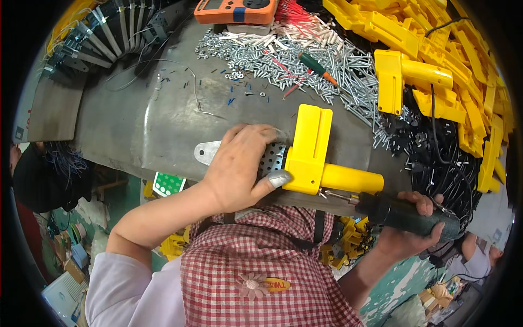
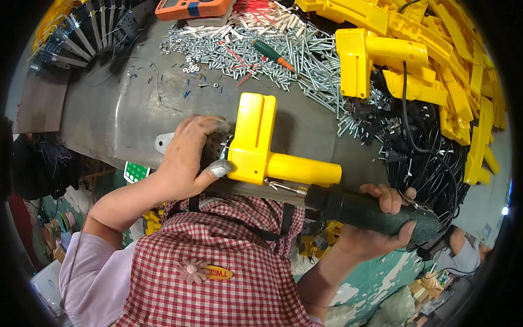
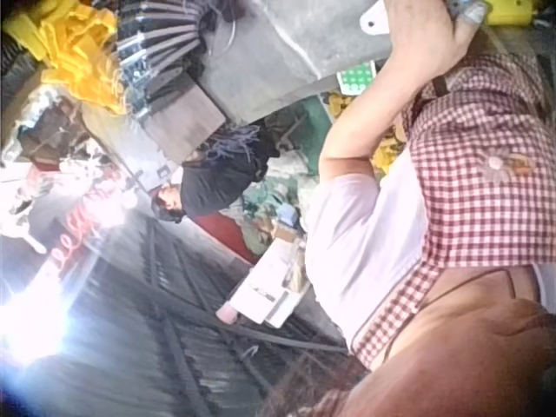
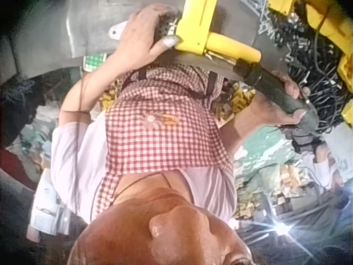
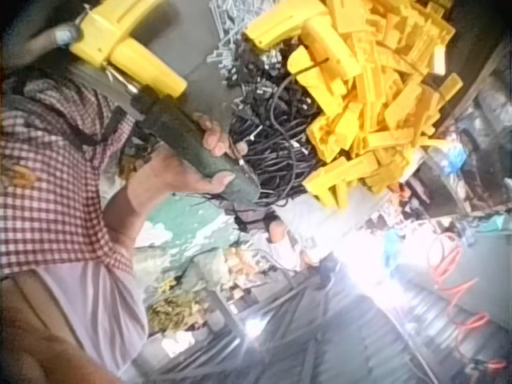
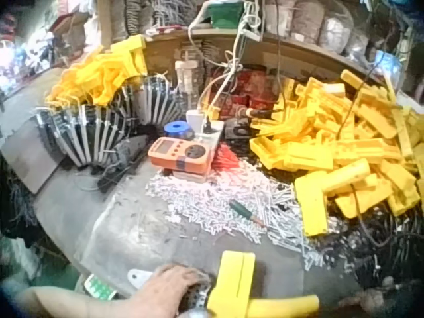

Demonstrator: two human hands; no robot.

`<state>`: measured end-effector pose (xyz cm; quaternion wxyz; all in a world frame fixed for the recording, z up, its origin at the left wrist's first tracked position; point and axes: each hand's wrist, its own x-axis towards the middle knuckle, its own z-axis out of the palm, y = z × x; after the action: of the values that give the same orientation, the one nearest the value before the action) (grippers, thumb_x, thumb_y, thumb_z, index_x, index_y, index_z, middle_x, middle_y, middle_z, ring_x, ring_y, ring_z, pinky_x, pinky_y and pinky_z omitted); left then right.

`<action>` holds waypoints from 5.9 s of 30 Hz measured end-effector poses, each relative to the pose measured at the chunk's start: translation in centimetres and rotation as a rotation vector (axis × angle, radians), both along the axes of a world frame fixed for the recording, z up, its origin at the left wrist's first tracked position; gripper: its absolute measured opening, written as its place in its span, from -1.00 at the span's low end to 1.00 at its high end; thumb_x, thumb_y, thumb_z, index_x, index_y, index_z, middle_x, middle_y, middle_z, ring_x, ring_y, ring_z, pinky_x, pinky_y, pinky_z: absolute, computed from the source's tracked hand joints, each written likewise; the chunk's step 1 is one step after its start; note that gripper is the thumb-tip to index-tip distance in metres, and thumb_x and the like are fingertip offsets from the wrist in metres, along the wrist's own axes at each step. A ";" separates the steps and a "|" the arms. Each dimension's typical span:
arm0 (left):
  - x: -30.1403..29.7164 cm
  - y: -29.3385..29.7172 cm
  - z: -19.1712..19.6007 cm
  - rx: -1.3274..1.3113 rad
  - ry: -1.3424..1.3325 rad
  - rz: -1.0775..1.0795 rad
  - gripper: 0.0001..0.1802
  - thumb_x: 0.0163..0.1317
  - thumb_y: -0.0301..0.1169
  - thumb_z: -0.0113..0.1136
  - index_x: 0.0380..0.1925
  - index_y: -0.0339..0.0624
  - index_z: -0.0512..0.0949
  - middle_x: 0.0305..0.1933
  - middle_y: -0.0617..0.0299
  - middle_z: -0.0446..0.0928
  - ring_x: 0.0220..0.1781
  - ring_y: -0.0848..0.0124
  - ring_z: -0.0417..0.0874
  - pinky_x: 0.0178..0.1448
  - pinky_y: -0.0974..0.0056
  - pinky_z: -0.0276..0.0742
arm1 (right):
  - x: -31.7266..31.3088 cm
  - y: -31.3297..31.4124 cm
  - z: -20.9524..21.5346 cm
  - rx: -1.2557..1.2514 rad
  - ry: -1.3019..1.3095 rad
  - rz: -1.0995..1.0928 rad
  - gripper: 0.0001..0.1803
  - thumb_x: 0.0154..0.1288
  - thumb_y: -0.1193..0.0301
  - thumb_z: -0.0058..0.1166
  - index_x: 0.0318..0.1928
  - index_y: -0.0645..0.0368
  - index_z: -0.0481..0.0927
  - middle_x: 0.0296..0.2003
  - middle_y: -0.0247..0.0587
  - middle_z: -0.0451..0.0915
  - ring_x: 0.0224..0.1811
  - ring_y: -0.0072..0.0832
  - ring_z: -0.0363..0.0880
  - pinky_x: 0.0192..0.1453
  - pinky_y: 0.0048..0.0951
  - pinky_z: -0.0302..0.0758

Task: The person assembles an electric tool by connecting and soldering wires with a soldering iron, fitting the components inside the plastic housing, and securing the casing with an electric screwdriver.

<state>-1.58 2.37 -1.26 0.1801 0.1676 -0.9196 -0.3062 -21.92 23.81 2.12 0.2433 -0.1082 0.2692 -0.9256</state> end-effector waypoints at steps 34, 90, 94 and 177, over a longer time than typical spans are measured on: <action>-2.3 -8.3 0.4 -0.504 -0.026 -0.160 -0.81 -0.03 -0.55 0.13 -0.34 -0.19 0.45 -0.24 0.17 0.54 -0.09 0.21 0.56 0.12 0.17 0.41 | 1.4 -1.1 -1.1 -0.035 -0.134 -0.014 -0.49 0.18 0.26 0.09 0.09 0.17 0.30 -0.36 -0.31 0.32 -0.20 -0.44 0.35 0.15 -0.23 0.27; 1.5 1.3 -0.9 -0.014 0.125 0.099 -0.69 -0.11 -0.51 0.22 -0.30 -0.18 0.42 -0.02 -0.03 0.36 0.10 -0.08 0.36 0.30 -0.22 0.11 | -0.7 -2.9 0.1 0.108 -0.183 0.079 -0.63 0.16 0.13 0.10 -0.11 0.04 0.42 -0.44 -0.36 0.45 -0.30 -0.50 0.40 0.01 -0.29 0.34; 1.5 0.4 0.4 -0.103 -0.073 0.117 -0.30 -0.19 -0.43 0.38 0.04 -0.20 0.34 0.19 -0.08 0.29 0.24 -0.05 0.30 0.31 0.06 0.24 | -10.3 -1.1 9.9 0.656 0.618 -0.387 -0.52 0.33 0.06 -0.03 -0.12 0.28 0.34 -0.51 -0.21 0.44 -0.42 -0.43 0.47 -0.30 -0.44 0.50; -1.0 -3.4 3.9 1.107 0.323 0.279 -0.79 0.08 -0.59 0.20 -0.25 -0.25 0.47 -0.24 0.27 0.55 -0.16 0.47 0.57 -0.03 0.33 0.49 | 4.4 -13.1 -0.4 0.915 0.946 0.226 -0.87 0.05 0.55 0.26 -0.32 0.21 0.66 -0.67 -0.48 0.39 -0.66 -0.78 0.17 -0.60 -0.66 0.12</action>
<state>-2.54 -1.07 2.65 0.2420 0.3073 -0.5533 -0.7355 -17.47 10.75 1.72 0.2159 -0.4160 0.6994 -0.5395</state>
